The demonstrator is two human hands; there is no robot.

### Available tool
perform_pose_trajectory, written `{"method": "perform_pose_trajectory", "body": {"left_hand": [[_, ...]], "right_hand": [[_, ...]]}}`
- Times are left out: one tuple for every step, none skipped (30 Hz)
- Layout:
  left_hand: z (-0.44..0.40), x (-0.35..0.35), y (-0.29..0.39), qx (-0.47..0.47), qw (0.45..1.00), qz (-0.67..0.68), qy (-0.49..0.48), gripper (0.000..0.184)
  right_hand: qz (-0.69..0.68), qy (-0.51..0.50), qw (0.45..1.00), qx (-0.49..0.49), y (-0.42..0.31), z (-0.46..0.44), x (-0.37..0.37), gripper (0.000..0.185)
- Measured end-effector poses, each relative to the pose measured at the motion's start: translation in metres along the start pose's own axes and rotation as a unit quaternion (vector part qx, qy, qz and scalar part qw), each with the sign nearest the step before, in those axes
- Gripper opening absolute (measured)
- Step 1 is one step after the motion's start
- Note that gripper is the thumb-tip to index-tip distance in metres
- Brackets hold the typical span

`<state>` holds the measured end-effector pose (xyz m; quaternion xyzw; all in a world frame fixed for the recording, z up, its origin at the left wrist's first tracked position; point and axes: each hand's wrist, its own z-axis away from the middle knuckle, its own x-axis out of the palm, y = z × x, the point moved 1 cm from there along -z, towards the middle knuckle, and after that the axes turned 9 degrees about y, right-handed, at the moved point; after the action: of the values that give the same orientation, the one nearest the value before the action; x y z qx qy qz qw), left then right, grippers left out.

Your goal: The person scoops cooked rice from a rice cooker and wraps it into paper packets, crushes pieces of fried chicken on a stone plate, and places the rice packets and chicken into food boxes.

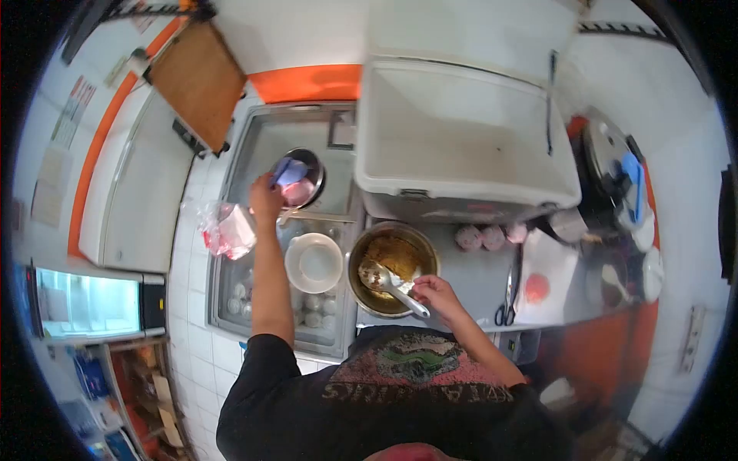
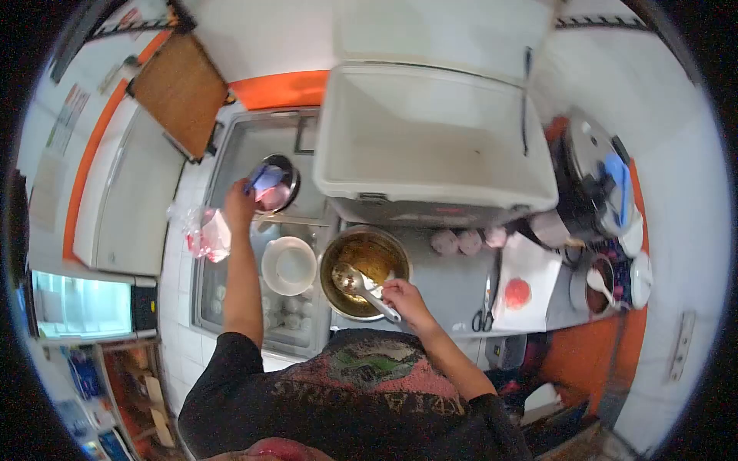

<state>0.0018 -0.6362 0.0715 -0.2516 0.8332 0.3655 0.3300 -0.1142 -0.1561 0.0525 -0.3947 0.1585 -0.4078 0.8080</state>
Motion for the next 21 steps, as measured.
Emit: {"method": "perform_pose_trajectory", "body": {"left_hand": [[-0.004,0.002,-0.001,-0.004,1.0,0.015,-0.018,0.037],[-0.007,-0.003,0.0,0.023,0.999,0.006,-0.036,0.042],[-0.004,0.011,-0.02,0.107,0.993,-0.012,0.042,0.045],[-0.008,0.012,-0.017,0.077,0.997,-0.004,0.02,0.046],[-0.01,0.01,-0.013,0.11,0.992,-0.051,0.043,0.047],[-0.008,-0.002,0.012,0.104,0.986,-0.114,0.062,0.048],[-0.006,-0.006,0.024,0.115,0.981,-0.137,0.08,0.046],[-0.002,-0.016,0.047,0.108,0.982,-0.13,0.09,0.045],[0.003,-0.029,0.071,0.096,0.982,-0.127,0.101,0.044],[0.008,-0.035,0.087,0.107,0.979,-0.117,0.127,0.044],[0.014,-0.039,0.103,0.112,0.976,-0.108,0.15,0.043],[0.022,-0.052,0.136,0.083,0.984,-0.052,0.151,0.042],[0.034,-0.069,0.17,0.051,0.987,0.004,0.151,0.04],[0.047,-0.079,0.196,0.07,0.978,0.021,0.195,0.033],[0.063,-0.089,0.228,0.07,0.979,0.024,0.192,0.033],[0.082,-0.097,0.264,0.016,0.971,0.098,0.216,0.028],[0.1,-0.097,0.296,-0.038,0.955,0.168,0.24,0.024],[0.12,-0.084,0.321,-0.061,0.919,0.305,0.243,0.018],[0.142,-0.086,0.362,0.002,0.939,0.267,0.217,0.015],[0.165,-0.081,0.406,0.054,0.924,0.338,0.173,0.014],[0.186,-0.074,0.447,0.068,0.913,0.391,0.091,0.016]], "right_hand": [[-0.017,0.023,1.0,-0.001,-0.002,0.008,-0.008,0.025],[-0.049,0.018,0.999,-0.006,-0.01,0.015,-0.014,0.025],[-0.083,0.019,0.996,-0.013,-0.016,0.023,-0.025,0.025],[-0.086,0.033,0.995,-0.033,-0.016,0.028,-0.035,0.024],[-0.087,0.045,0.994,-0.053,-0.015,0.032,-0.047,0.023],[-0.109,0.082,0.989,-0.054,-0.013,0.039,-0.061,0.023],[-0.106,0.092,0.988,-0.059,-0.013,0.043,-0.073,0.023],[-0.099,0.094,0.989,-0.063,-0.015,0.046,-0.089,0.022],[-0.112,0.11,0.986,-0.065,-0.018,0.052,-0.106,0.022],[-0.124,0.139,0.979,-0.08,-0.021,0.059,-0.123,0.023],[-0.132,0.167,0.973,-0.092,-0.026,0.065,-0.141,0.023],[-0.136,0.176,0.971,-0.09,-0.032,0.072,-0.162,0.023],[-0.166,0.214,0.954,-0.13,-0.042,0.08,-0.187,0.022],[-0.192,0.251,0.933,-0.17,-0.056,0.088,-0.214,0.021],[-0.155,0.299,0.917,-0.212,-0.083,0.101,-0.242,0.018],[-0.151,0.356,0.889,-0.246,-0.098,0.099,-0.28,0.017],[-0.127,0.388,0.851,-0.329,-0.12,0.099,-0.32,0.016],[-0.074,0.434,0.803,-0.401,-0.146,0.099,-0.362,0.014],[-0.009,0.508,0.724,-0.467,-0.176,0.096,-0.399,0.014],[0.062,0.568,0.674,-0.468,-0.208,0.095,-0.433,0.017],[0.158,0.592,0.596,-0.519,-0.238,0.093,-0.461,0.024]]}}
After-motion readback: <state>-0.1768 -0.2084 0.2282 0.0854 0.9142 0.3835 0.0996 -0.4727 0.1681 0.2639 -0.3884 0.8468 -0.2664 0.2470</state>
